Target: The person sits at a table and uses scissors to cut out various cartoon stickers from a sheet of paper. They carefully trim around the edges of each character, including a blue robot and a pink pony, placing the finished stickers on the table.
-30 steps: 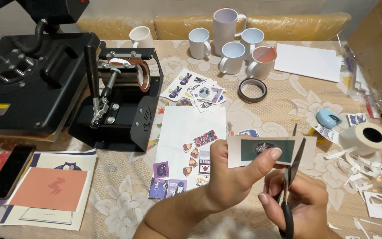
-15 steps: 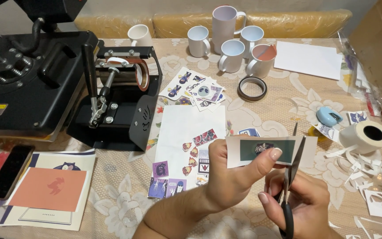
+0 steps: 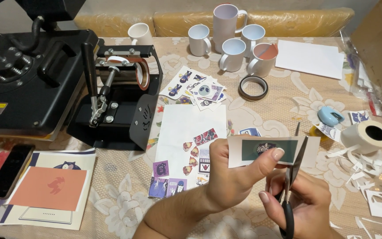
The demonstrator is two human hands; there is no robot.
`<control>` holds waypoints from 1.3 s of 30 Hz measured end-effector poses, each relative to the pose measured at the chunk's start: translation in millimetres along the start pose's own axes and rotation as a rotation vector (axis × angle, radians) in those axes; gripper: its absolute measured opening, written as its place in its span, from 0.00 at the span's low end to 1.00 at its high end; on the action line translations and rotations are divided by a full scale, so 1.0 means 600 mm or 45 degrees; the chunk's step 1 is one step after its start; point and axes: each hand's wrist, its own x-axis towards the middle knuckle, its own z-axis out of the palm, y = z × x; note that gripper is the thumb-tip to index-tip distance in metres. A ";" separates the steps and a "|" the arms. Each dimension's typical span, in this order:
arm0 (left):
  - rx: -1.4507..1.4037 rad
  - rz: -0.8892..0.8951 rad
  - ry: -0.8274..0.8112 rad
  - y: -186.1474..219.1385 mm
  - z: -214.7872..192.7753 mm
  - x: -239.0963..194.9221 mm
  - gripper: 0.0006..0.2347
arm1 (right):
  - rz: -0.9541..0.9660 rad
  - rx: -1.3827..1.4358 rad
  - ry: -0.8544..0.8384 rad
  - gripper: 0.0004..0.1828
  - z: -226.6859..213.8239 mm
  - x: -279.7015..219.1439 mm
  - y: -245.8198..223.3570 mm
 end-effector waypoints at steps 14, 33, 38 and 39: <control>0.097 0.029 0.103 -0.012 -0.007 0.001 0.09 | 0.025 -0.018 0.035 0.12 0.004 -0.004 0.006; 0.182 0.077 0.105 -0.010 -0.007 0.004 0.12 | 0.016 -0.164 0.041 0.12 0.003 -0.002 0.004; 0.184 0.078 0.095 -0.005 -0.005 0.005 0.13 | 0.025 -0.152 0.052 0.12 0.004 -0.001 0.003; 0.184 0.078 0.096 -0.006 -0.005 0.005 0.13 | 0.026 -0.152 0.051 0.12 0.004 -0.001 0.004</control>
